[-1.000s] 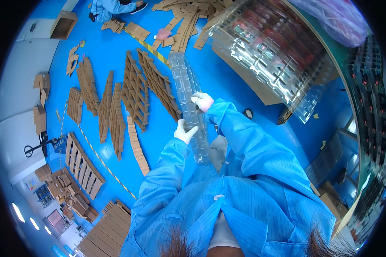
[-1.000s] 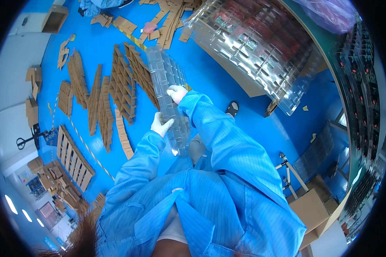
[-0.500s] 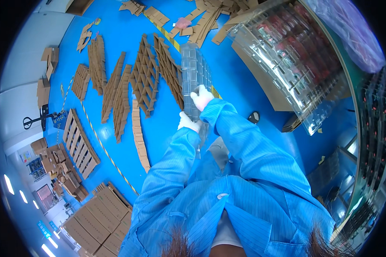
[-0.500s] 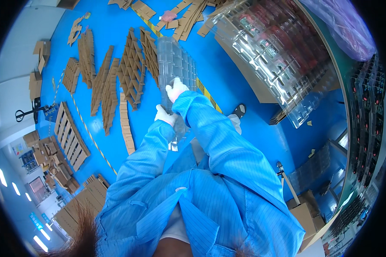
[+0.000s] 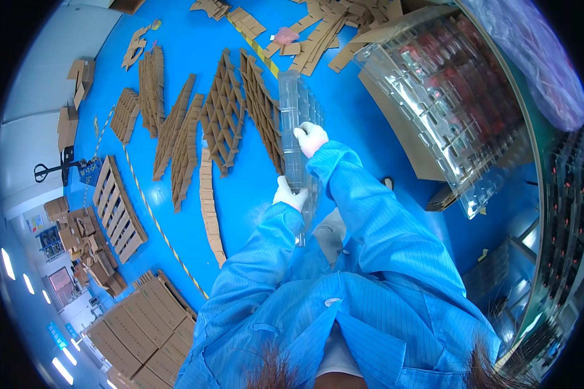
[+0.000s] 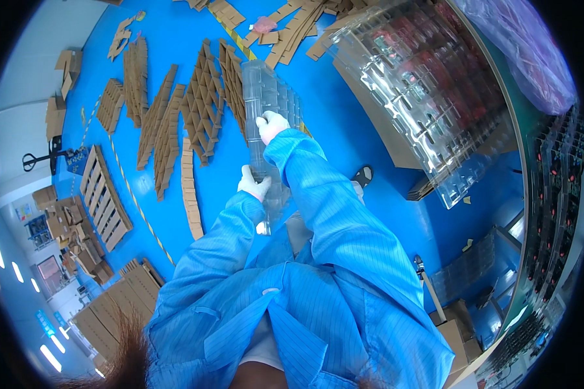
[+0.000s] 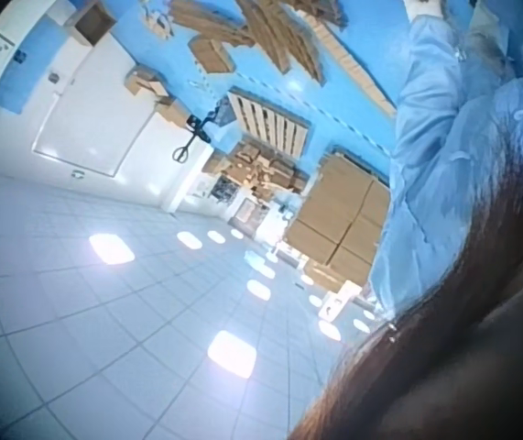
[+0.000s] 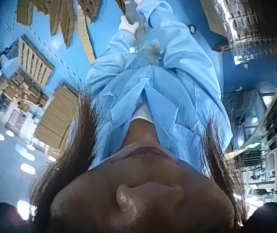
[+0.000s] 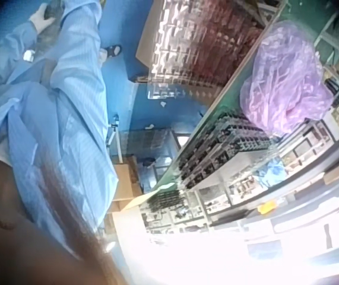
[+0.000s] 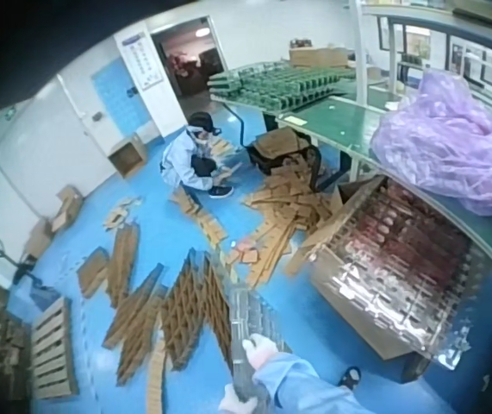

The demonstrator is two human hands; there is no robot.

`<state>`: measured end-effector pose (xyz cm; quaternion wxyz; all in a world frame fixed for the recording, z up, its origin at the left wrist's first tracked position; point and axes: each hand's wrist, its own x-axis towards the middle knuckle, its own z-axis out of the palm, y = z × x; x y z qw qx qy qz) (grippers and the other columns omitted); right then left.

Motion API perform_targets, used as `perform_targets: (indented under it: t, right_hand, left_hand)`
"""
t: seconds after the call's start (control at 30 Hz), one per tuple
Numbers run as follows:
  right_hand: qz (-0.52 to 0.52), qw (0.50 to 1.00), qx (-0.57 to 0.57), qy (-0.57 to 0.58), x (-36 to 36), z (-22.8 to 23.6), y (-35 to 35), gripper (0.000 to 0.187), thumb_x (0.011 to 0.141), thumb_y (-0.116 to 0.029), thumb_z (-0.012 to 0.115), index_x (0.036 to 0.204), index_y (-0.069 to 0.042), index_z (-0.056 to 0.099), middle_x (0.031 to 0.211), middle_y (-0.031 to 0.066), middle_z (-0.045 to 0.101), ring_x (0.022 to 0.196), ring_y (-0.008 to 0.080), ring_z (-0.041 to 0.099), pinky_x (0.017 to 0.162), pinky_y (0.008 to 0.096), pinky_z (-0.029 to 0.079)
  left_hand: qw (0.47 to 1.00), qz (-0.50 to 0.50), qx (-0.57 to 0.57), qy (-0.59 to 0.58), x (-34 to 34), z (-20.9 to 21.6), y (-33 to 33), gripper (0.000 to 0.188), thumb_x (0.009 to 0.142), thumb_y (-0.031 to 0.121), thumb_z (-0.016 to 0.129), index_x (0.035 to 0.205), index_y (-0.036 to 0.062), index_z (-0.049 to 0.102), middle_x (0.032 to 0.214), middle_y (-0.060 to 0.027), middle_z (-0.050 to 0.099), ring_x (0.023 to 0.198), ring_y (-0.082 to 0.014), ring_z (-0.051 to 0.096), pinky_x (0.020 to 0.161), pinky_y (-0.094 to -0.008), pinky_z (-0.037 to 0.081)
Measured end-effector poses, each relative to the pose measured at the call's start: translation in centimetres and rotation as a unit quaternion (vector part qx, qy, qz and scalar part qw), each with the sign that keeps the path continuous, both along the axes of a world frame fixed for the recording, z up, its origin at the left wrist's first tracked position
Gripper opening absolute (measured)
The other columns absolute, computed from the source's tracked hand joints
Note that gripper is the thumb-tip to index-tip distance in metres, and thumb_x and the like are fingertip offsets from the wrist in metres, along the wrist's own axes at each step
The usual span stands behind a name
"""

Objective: Packaging electronic circuit boards and components into boxes with protective dividers and bubble wrap.

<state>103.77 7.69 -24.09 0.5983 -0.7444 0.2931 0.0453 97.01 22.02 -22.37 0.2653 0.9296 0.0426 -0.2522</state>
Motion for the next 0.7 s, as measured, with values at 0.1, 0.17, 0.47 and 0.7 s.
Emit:
perform_targets:
  t: [0.1,0.17,0.47,0.7]
  right_hand:
    - [-0.001,0.997,-0.072,-0.035,0.2,-2.4,-0.6,0.028,0.08,-0.028,0.047,0.088,-0.004,0.059,0.089,0.014,0.062,0.083,0.0338,0.057,0.075,0.0391,0.044]
    - [0.063,0.995,-0.075,-0.036,-0.4,-1.2,-0.1,0.031,0.08,-0.031,0.046,0.095,-0.006,0.058,0.096,0.0143,0.061,0.086,0.0358,0.056,0.078,0.0396,0.044]
    - [-0.406,0.854,-0.303,0.121,-24.2,1.3,-22.8,0.03,0.072,-0.02,0.049,0.09,0.002,0.058,0.087,0.021,0.06,0.079,0.0388,0.057,0.075,0.0395,0.046]
    - [-0.524,0.756,-0.136,0.369,-44.2,-10.7,-32.2,0.05,0.066,-0.033,0.065,0.096,0.006,0.057,0.088,0.0203,0.061,0.077,0.0315,0.059,0.07,0.0346,0.047]
  left_hand:
    - [0.998,-0.043,0.056,-0.004,0.7,-1.2,-1.2,0.041,0.067,0.025,0.056,0.098,0.0063,0.037,0.08,-0.0189,0.059,0.07,-0.038,0.058,0.063,-0.0434,0.046]
    - [0.997,-0.03,0.071,0.006,1.0,-1.2,-0.4,0.04,0.069,0.028,0.055,0.099,0.0068,0.037,0.079,-0.0216,0.058,0.07,-0.0415,0.057,0.062,-0.0463,0.045]
    - [0.995,-0.01,-0.081,-0.061,0.7,-2.7,2.2,0.036,0.073,0.017,0.058,0.103,0.0058,0.041,0.081,-0.0164,0.06,0.069,-0.0313,0.059,0.063,-0.0364,0.047]
    - [0.983,-0.075,-0.102,-0.129,1.5,-6.0,4.4,0.032,0.072,0.015,0.057,0.101,0.0094,0.044,0.081,-0.013,0.059,0.064,-0.0265,0.056,0.06,-0.0343,0.046]
